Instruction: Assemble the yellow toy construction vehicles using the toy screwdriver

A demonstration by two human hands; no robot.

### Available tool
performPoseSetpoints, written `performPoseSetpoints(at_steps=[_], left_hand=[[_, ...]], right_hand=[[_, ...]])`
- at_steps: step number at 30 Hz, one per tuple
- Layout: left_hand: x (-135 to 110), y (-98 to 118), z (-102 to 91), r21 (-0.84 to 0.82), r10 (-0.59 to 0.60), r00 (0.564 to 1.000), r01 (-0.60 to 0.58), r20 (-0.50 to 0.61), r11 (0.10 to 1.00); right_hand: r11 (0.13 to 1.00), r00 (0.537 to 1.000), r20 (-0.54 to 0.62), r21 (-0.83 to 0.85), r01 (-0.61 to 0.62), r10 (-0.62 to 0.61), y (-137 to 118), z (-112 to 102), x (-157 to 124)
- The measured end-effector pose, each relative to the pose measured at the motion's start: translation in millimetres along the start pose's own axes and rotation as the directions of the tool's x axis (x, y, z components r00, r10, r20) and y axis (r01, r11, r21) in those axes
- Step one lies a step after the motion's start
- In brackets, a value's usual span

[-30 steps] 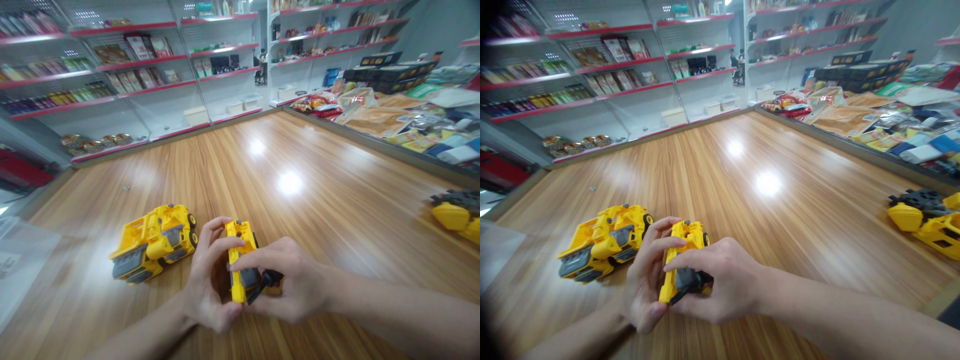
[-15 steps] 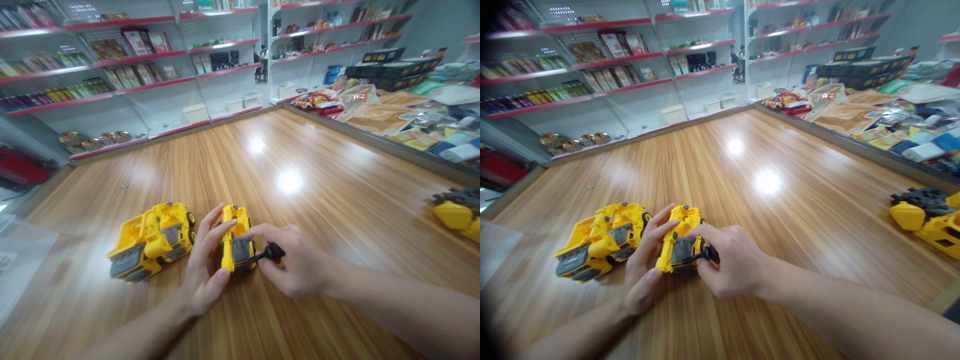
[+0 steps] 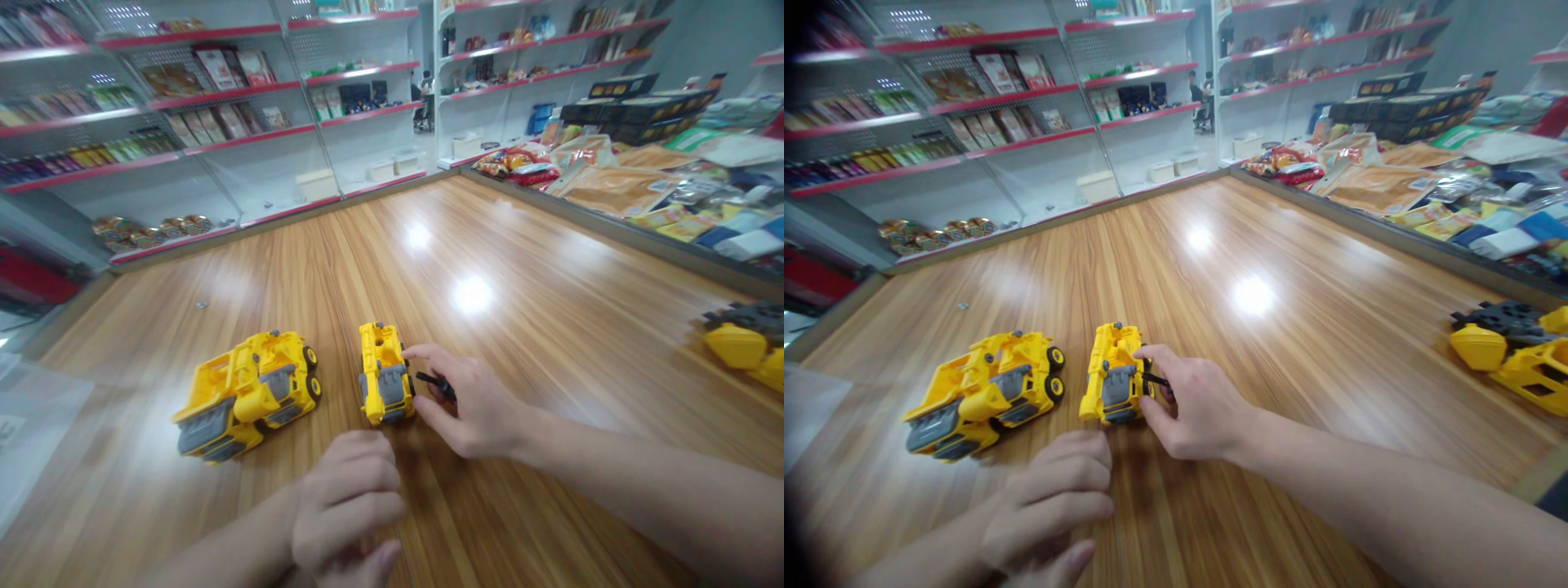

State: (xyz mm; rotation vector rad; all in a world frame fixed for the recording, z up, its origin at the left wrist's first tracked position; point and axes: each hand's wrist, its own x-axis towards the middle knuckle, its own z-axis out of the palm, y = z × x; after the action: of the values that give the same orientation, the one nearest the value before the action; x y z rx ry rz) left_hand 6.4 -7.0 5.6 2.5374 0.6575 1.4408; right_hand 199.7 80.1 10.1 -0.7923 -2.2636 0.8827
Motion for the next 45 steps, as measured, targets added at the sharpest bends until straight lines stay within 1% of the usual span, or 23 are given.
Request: performPoseSetpoints(at_steps=[1, 4, 5, 7, 8, 10, 14, 18, 19, 20, 21, 22, 23, 24, 25, 26, 27, 29, 31, 36, 39, 42, 45], left_hand=[[0.1, 1.2, 0.2, -0.007, 0.014, 0.993, -0.014, 0.116, 1.0], [-1.5, -1.6, 0.5, -0.044, 0.001, 0.958, 0.012, 0.287, 0.999], [-2.1, -3.6, 0.5, -0.055, -0.015, 0.938, 0.036, 0.347, 0.998], [-2.8, -6.8, 0.4, -0.041, -0.049, 0.877, 0.077, 0.478, 0.996], [-2.7, -7.6, 0.2, -0.019, -0.068, 0.85, 0.092, 0.522, 0.996], [-1.7, -7.8, -0.5, 0.006, -0.096, 0.83, 0.112, 0.55, 0.994], [2.8, -6.6, -2.3, 0.005, -0.114, 0.829, 0.134, 0.547, 0.991], [3.8, -5.0, -3.7, 0.021, -0.092, 0.828, 0.097, 0.554, 0.995], [2.5, -4.3, -4.3, 0.043, -0.082, 0.839, 0.07, 0.539, 0.997], [0.7, -3.6, -5.2, 0.091, -0.078, 0.861, 0.037, 0.503, 0.995], [-1.4, -3.0, -6.2, 0.172, -0.086, 0.898, 0.012, 0.432, 0.985], [-3.5, -2.7, -7.3, 0.284, -0.098, 0.94, 0.001, 0.326, 0.959], [-5.1, -2.9, -8.3, 0.422, -0.12, 0.977, 0.034, 0.179, 0.906], [-6.1, -3.7, -9.2, 0.544, -0.137, 0.991, 0.11, 0.008, 0.832], [-6.3, -5.2, -9.7, 0.632, -0.143, 0.981, 0.192, -0.129, 0.751], [-5.7, -7.3, -9.9, 0.679, -0.157, 0.963, 0.267, -0.221, 0.683], [-4.6, -9.9, -9.8, 0.702, -0.183, 0.949, 0.314, -0.258, 0.639], [-2.2, -15.4, -9.0, 0.724, -0.253, 0.938, 0.344, -0.236, 0.598], [-0.9, -20.0, -8.6, 0.733, -0.304, 0.934, 0.338, -0.186, 0.591], [0.5, -22.6, -13.8, 0.793, -0.298, 0.947, 0.273, -0.12, 0.545], [4.7, -20.6, -21.2, 0.838, -0.327, 0.944, 0.208, -0.038, 0.505], [9.2, -20.2, -31.2, 0.863, -0.389, 0.917, 0.125, 0.088, 0.489], [10.7, -24.1, -42.7, 0.879, -0.44, 0.886, 0.085, 0.149, 0.469]], right_hand=[[1.0, 1.0, 0.016, 0.002, 0.006, -0.006, -0.4, 0.4, 0.0], [1.0, 0.999, 0.049, -0.016, -0.001, 0.002, -1.5, 2.7, 0.5], [1.0, 0.998, 0.058, -0.027, -0.012, 0.014, -1.4, 3.9, 0.9], [0.998, 0.997, 0.062, -0.053, -0.042, 0.045, -0.1, 6.7, 1.8], [0.996, 0.996, 0.061, -0.067, -0.059, 0.063, 0.9, 8.0, 2.2], [0.992, 0.994, 0.052, -0.094, -0.088, 0.093, 3.2, 10.4, 3.1], [0.986, 0.993, 0.041, -0.131, -0.107, 0.113, 7.0, 13.3, 4.1], [0.985, 0.993, 0.031, -0.133, -0.107, 0.112, 10.1, 14.9, 4.7], [0.987, 0.994, 0.028, -0.126, -0.103, 0.107, 10.9, 15.1, 4.9], [0.988, 0.994, 0.03, -0.116, -0.097, 0.102, 11.5, 15.1, 5.2], [0.99, 0.995, 0.033, -0.107, -0.093, 0.097, 12.1, 15.0, 5.5], [0.991, 0.995, 0.036, -0.1, -0.092, 0.096, 12.5, 14.9, 5.7], [0.991, 0.994, 0.038, -0.098, -0.095, 0.099, 12.7, 14.6, 5.9], [0.99, 0.994, 0.038, -0.098, -0.1, 0.104, 12.8, 14.2, 6.0], [0.989, 0.993, 0.037, -0.101, -0.105, 0.109, 12.7, 13.7, 6.1], [0.989, 0.993, 0.037, -0.106, -0.107, 0.112, 12.6, 13.2, 6.0], [0.988, 0.993, 0.038, -0.112, -0.107, 0.111, 12.5, 12.6, 5.9], [0.988, 0.994, 0.053, -0.126, -0.093, 0.1, 12.4, 11.6, 5.7], [0.986, 0.994, 0.074, -0.148, -0.073, 0.084, 12.4, 10.9, 5.3], [0.978, 0.987, 0.14, -0.2, -0.051, 0.079, 10.4, 9.7, 4.2], [0.973, 0.983, 0.159, -0.222, -0.055, 0.092, 8.6, 8.1, 3.7], [0.967, 0.981, 0.161, -0.246, -0.064, 0.106, 8.0, 5.9, 3.5], [0.964, 0.981, 0.167, -0.261, -0.055, 0.101, 7.9, 4.2, 3.2]])
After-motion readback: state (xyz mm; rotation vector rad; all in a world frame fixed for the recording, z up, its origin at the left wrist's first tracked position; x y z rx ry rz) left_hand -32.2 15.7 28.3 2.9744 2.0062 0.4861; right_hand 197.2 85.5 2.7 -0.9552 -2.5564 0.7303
